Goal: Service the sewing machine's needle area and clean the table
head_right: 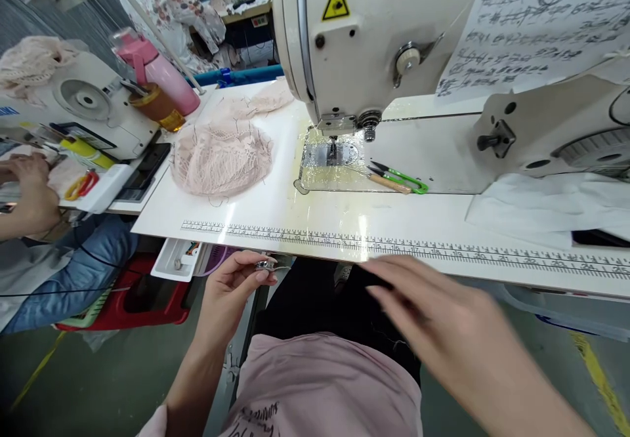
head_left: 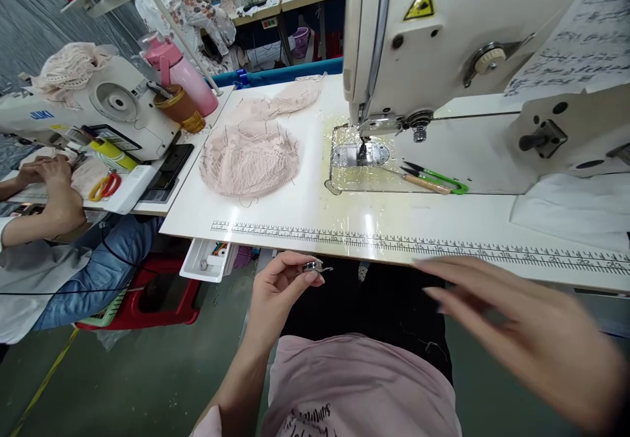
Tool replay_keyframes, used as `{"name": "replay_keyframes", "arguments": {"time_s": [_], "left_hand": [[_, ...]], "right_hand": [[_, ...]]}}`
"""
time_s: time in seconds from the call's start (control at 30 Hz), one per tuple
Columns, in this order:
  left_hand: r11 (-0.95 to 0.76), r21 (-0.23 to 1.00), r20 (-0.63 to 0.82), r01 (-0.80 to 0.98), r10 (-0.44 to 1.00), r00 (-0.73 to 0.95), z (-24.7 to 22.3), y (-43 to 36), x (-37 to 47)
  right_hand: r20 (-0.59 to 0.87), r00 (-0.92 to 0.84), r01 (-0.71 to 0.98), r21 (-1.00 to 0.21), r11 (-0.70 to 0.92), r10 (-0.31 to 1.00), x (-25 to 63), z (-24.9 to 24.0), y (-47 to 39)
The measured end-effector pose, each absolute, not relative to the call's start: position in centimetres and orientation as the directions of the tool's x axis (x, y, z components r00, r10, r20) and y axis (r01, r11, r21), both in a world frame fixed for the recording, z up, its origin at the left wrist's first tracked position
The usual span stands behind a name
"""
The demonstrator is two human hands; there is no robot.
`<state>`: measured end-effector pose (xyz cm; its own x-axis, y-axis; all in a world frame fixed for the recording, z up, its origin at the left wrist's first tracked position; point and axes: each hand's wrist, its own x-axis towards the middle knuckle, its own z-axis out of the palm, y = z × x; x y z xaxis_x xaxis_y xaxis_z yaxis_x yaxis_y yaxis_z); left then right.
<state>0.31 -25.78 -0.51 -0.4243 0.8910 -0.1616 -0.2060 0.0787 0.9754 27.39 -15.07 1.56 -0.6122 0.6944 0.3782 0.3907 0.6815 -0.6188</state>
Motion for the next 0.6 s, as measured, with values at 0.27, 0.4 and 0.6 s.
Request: {"name": "replay_keyframes", "arguments": {"time_s": [0.27,0.4,0.6], "left_hand": [[0.009,1.0,-0.016,-0.018,0.894,-0.449,0.2,-26.1,1.1],[0.012,1.0,-0.007,0.008,0.876,-0.481,0.1,-26.0,1.0],[0.082,0.995,-0.095,-0.048,0.879,-0.467,-0.3,-25.9,1.0]], "right_hand": [[-0.09,-0.822,0.218,-0.962,0.165,0.563,17.3,0.4,-16.3],[0.074,-0.759,0.258,-0.878,0.403,0.647,17.3,0.0,-16.1],[0.268,-0.702,0.125,-0.866,0.485,0.66,17.9,0.9,-15.6]]}}
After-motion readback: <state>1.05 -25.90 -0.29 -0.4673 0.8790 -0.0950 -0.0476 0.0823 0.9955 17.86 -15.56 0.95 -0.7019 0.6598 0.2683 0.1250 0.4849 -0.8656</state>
